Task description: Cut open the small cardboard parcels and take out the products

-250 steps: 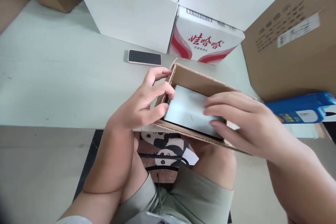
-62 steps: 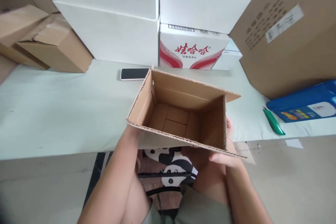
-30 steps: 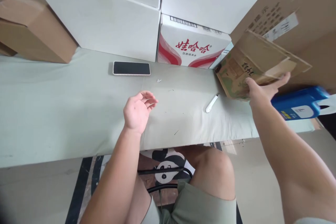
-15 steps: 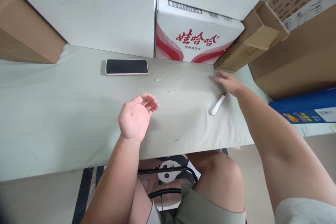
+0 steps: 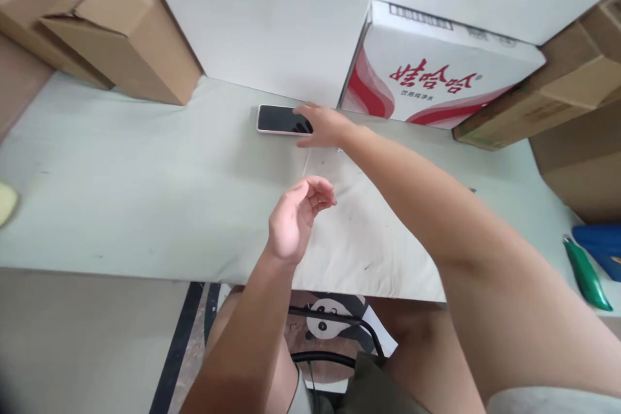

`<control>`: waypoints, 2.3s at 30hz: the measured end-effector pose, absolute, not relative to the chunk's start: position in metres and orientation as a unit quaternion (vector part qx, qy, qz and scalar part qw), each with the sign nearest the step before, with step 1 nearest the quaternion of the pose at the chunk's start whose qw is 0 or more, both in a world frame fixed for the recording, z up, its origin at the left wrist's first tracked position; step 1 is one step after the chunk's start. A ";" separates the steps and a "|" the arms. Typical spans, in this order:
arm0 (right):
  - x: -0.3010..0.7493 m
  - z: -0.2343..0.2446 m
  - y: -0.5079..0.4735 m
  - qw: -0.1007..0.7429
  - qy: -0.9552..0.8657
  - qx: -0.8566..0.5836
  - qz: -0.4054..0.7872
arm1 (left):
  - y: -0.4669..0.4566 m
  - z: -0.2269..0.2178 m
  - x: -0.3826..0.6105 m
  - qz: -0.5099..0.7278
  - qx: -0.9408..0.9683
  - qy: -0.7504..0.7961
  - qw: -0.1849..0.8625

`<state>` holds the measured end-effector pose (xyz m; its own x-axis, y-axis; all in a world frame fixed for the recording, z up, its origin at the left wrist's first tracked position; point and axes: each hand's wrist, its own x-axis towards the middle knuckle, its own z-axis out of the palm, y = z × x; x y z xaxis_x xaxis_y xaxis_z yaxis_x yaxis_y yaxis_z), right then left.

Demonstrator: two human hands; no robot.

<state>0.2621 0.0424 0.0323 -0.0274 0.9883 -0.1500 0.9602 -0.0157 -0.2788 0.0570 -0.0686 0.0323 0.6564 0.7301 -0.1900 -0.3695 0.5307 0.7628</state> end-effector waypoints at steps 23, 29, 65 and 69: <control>0.231 0.033 0.110 -0.101 -0.638 -0.749 0.146 | -0.029 0.042 -0.002 0.380 0.345 0.250 0.821; 0.208 0.043 0.113 -0.079 -0.644 -0.755 0.100 | -0.023 0.041 -0.021 0.403 0.325 0.253 0.818; 0.183 0.006 -0.152 0.335 -0.578 -0.721 -0.183 | 0.001 0.036 -0.078 0.690 0.407 0.496 0.335; 0.247 -0.024 -0.243 0.291 -0.283 -0.897 -0.176 | -0.002 0.038 -0.061 0.524 0.524 0.430 0.515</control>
<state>0.2465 -0.2432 -0.0236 0.7781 0.4044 0.4808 0.6094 -0.6714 -0.4216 -0.0608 -0.0019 0.0379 0.0807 0.9910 0.1073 -0.0893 -0.1000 0.9910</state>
